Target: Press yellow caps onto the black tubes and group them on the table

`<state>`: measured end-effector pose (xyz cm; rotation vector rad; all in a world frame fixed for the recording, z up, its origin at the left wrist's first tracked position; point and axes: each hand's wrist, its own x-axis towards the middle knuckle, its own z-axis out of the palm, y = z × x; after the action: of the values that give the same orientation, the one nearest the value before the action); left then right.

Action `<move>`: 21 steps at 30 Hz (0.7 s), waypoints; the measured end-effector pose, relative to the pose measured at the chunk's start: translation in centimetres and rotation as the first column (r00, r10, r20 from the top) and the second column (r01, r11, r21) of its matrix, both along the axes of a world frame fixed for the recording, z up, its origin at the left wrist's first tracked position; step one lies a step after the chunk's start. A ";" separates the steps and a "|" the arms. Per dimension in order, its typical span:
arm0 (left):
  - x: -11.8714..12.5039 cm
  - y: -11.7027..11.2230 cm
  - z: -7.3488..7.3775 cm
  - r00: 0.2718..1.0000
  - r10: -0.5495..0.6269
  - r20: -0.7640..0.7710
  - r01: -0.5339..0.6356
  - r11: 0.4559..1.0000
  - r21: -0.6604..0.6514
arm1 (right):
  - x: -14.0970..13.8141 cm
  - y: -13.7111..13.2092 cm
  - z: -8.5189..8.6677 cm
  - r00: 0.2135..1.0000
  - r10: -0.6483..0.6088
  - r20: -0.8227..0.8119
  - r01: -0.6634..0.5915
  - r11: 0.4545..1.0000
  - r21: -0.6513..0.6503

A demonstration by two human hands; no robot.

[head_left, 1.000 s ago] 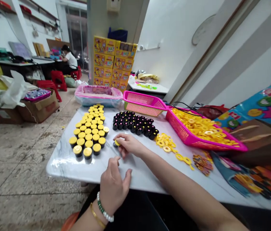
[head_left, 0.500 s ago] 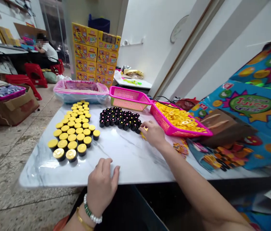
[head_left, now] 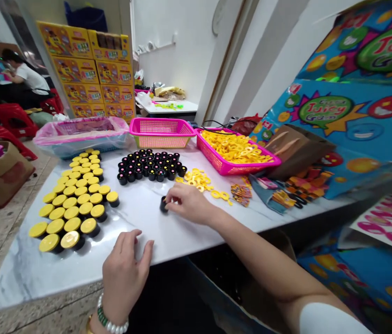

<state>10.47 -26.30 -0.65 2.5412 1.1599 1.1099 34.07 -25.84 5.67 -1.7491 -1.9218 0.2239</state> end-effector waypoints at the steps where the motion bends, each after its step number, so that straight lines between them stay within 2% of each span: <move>1: 0.0 0.1 0.1 1.000 -0.006 -0.021 0.005 1.000 -0.028 | -1.2 -0.8 0.0 0.997 0.068 -0.032 -0.069 0.998 -0.010; 3: 0.1 0.4 0.6 0.998 -0.030 -0.049 0.026 0.996 -0.085 | -3.3 -2.1 -0.1 0.983 0.167 -0.077 -0.170 0.985 -0.025; 5: 0.5 0.9 1.1 0.997 -0.072 -0.041 0.066 0.989 -0.130 | -4.3 -2.9 -0.1 0.975 0.201 -0.094 -0.205 0.978 -0.038; 8: 1.5 1.7 1.6 0.988 -0.154 -0.002 0.151 0.971 -0.186 | -2.8 -3.5 0.3 0.979 0.147 -0.141 -0.150 0.989 -0.010; 10: 2.3 2.0 1.6 0.983 -0.184 0.012 0.182 0.956 -0.230 | 0.0 -3.9 0.3 0.991 -0.017 -0.131 0.021 0.999 0.032; 11: 2.6 2.1 1.5 0.982 -0.186 0.017 0.185 0.950 -0.251 | 1.9 -4.2 0.2 0.982 -0.170 -0.084 0.175 0.983 0.060; 12: 2.8 2.1 1.5 0.983 -0.183 0.024 0.183 0.946 -0.269 | 3.8 -4.6 -0.1 0.939 -0.343 -0.005 0.342 0.935 0.088; 14: 2.8 2.1 1.5 0.983 -0.177 0.044 0.182 0.941 -0.287 | 7.6 -5.6 -1.0 0.760 -0.622 0.189 0.614 0.782 0.106; 15: 2.6 2.0 1.5 0.983 -0.175 0.053 0.183 0.940 -0.288 | 9.2 -6.1 -1.6 0.687 -0.672 0.276 0.681 0.728 0.079; 16: 2.3 1.9 1.6 0.984 -0.170 0.056 0.179 0.942 -0.285 | 10.4 -6.7 -2.2 0.661 -0.667 0.345 0.701 0.713 0.035; 18: 1.4 1.8 1.9 0.988 -0.144 0.050 0.152 0.951 -0.268 | 11.5 -7.8 -3.5 0.673 -0.616 0.410 0.684 0.729 -0.028; 21: -0.1 1.7 2.3 0.996 -0.083 0.036 0.089 0.969 -0.231 | 9.8 -8.4 -4.6 0.789 -0.525 0.318 0.567 0.822 -0.051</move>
<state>10.34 -24.62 1.66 2.3662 1.0915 0.9251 43.86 -34.23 1.10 -2.4727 -1.5056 -0.1222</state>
